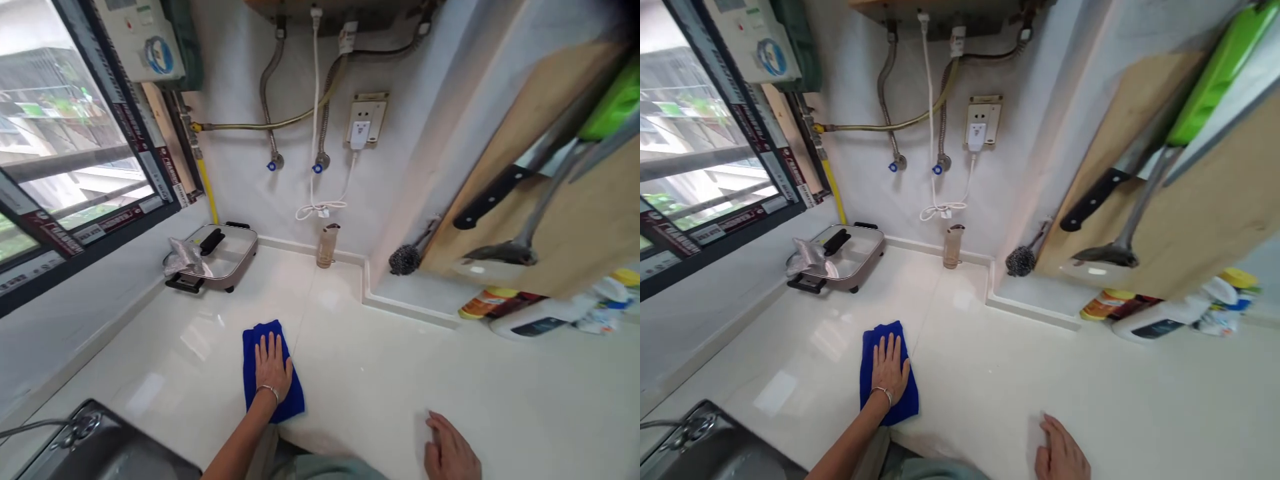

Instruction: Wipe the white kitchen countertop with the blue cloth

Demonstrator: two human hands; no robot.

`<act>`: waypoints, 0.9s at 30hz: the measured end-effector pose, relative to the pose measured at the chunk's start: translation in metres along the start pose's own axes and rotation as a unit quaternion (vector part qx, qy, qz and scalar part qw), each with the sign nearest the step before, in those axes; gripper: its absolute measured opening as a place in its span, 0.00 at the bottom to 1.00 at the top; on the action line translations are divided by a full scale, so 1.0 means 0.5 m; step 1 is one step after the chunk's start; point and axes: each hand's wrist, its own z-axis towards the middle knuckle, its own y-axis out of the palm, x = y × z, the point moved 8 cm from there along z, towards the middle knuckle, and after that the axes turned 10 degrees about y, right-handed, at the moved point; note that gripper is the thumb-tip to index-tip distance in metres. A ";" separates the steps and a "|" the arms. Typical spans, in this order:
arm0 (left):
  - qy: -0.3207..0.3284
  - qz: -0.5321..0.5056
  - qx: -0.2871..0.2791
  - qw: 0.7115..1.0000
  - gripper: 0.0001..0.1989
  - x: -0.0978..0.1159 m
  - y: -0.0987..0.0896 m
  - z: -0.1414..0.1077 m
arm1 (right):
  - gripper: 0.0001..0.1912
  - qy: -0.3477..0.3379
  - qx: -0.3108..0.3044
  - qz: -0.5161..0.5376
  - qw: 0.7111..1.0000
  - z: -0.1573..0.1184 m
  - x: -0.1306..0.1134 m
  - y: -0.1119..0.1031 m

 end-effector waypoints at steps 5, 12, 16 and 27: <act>0.069 -0.013 -0.018 0.997 0.33 0.084 0.019 0.009 | 0.19 0.021 -0.005 -0.029 0.999 -0.003 -0.036 -0.014; 0.210 -0.072 -0.028 0.975 0.38 0.268 0.065 -0.005 | 0.19 0.034 0.004 -0.039 0.999 0.005 -0.050 -0.022; 0.284 -0.123 -0.072 0.948 0.38 0.395 0.087 -0.014 | 0.20 0.040 -0.002 -0.044 0.998 0.012 -0.053 -0.025; 0.386 -0.197 -0.152 0.888 0.37 0.655 0.134 0.029 | 0.23 0.029 0.031 0.004 0.999 0.011 -0.047 -0.035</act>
